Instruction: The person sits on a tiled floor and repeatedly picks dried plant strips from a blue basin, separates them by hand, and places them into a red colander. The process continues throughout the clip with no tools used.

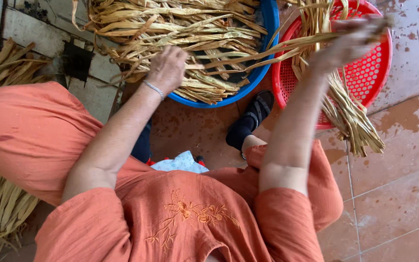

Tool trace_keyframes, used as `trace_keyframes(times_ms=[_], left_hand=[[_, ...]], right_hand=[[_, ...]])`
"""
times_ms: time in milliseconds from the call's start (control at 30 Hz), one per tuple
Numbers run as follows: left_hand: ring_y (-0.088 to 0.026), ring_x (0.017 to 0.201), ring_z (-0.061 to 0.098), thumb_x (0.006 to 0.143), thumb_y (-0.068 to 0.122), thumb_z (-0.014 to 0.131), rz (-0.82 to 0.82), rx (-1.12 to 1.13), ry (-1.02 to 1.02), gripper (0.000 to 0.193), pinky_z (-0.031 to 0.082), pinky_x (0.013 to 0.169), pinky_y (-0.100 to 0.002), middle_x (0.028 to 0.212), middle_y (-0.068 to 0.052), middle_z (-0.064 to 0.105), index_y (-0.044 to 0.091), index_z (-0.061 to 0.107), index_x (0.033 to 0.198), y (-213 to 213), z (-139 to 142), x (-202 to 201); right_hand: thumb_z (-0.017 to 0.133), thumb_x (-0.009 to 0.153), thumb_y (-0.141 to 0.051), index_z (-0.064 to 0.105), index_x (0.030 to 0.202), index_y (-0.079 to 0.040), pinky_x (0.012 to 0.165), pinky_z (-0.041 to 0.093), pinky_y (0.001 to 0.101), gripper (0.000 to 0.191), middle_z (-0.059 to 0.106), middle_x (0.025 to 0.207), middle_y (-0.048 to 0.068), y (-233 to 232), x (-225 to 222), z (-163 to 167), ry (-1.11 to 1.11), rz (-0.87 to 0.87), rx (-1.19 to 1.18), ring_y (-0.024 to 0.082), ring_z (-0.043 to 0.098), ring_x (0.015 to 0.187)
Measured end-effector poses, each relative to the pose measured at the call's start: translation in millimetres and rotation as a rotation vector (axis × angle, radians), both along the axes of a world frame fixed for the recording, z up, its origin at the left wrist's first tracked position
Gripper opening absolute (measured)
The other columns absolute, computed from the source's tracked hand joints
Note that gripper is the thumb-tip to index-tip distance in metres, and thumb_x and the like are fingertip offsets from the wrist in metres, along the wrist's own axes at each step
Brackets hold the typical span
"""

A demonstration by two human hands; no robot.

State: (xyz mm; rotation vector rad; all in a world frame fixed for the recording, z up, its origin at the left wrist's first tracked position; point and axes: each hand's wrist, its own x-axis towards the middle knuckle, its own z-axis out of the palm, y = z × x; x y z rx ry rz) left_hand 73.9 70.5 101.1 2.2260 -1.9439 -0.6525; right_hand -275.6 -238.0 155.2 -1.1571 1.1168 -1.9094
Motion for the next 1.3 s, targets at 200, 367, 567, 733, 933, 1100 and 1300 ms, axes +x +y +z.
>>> trace_keyframes(times_ms=[200, 367, 567, 733, 933, 1100, 1300], left_hand=[[-0.046, 0.153, -0.001, 0.076, 0.066, 0.068, -0.081, -0.046, -0.169, 0.09, -0.002, 0.113, -0.078, 0.169, -0.017, 0.001, 0.033, 0.041, 0.156, -46.2, 9.9, -13.9], [-0.047, 0.155, -0.008, 0.083, 0.08, 0.052, -0.084, 0.09, -0.356, 0.088, -0.015, 0.109, -0.079, 0.172, -0.011, -0.005, 0.041, 0.031, 0.16, -29.8, -12.4, -13.1], [-0.049, 0.155, -0.008, 0.085, 0.094, 0.041, -0.101, 0.663, -0.252, 0.103, -0.018, 0.109, -0.076, 0.171, -0.012, 0.003, 0.029, 0.021, 0.162, -46.8, -20.7, -7.1], [-0.047, 0.149, 0.012, 0.08, 0.088, 0.056, -0.023, 0.552, 0.0, 0.103, -0.011, 0.112, -0.073, 0.164, -0.016, 0.02, 0.023, 0.031, 0.156, -69.3, -2.7, -2.2], [-0.021, 0.115, 0.066, 0.097, 0.043, 0.063, 0.367, 0.054, 0.47, 0.033, 0.048, 0.115, -0.051, 0.12, -0.001, 0.073, 0.017, 0.073, 0.116, -47.3, 14.9, -5.3], [-0.027, 0.125, 0.056, 0.097, 0.017, 0.063, 0.165, -0.455, 0.252, 0.028, 0.047, 0.106, -0.041, 0.134, -0.008, 0.067, 0.009, 0.07, 0.123, -89.4, 14.4, -32.9], [-0.033, 0.122, 0.054, 0.088, 0.026, 0.066, 0.095, -0.3, -0.096, 0.032, 0.04, 0.105, -0.063, 0.122, -0.013, 0.065, 0.009, 0.073, 0.114, -151.8, 28.2, -45.5]], right_hand=[[0.052, 0.11, -0.007, 0.061, 0.12, -0.007, 0.101, 0.054, 0.045, 0.013, 0.062, 0.115, 0.011, 130.5, 139.2, -36.7, 0.42, 0.278, 0.162, 0.027, 0.061, 0.111], [0.058, 0.079, 0.004, 0.053, 0.127, -0.006, 0.114, 0.039, 0.0543, 0.049, 0.049, 0.147, 0.032, 198.0, 167.2, -59.8, 1.096, 0.217, 0.036, 0.049, 0.044, 0.136], [0.052, 0.079, 0.001, 0.058, 0.136, -0.005, 0.104, 0.046, 0.0508, 0.058, 0.061, 0.128, 0.034, 197.6, 166.8, -82.7, 1.034, 0.841, 0.665, 0.05, 0.056, 0.121], [0.06, 0.093, -0.013, 0.072, 0.114, -0.001, 0.093, 0.054, 0.0482, 0.027, 0.071, 0.11, 0.029, 179.0, 165.1, -71.8, 1.235, 0.973, 0.882, 0.044, 0.067, 0.109], [0.06, 0.094, -0.015, 0.069, 0.124, -0.009, 0.083, 0.058, 0.0377, 0.032, 0.079, 0.108, 0.014, 155.2, 141.3, -15.1, 0.87, 0.984, 0.775, 0.027, 0.076, 0.1], [0.052, 0.108, -0.027, 0.063, 0.115, -0.006, 0.068, 0.06, 0.0366, 0.024, 0.078, 0.108, 0.01, 126.8, 108.8, 12.8, 0.355, 0.981, 0.95, 0.024, 0.078, 0.095], [0.059, 0.104, -0.022, 0.066, 0.109, -0.003, 0.06, 0.062, 0.0342, 0.021, 0.07, 0.077, 0.009, 129.3, 97.4, -8.1, -0.03, 0.723, 0.838, 0.022, 0.074, 0.07]])
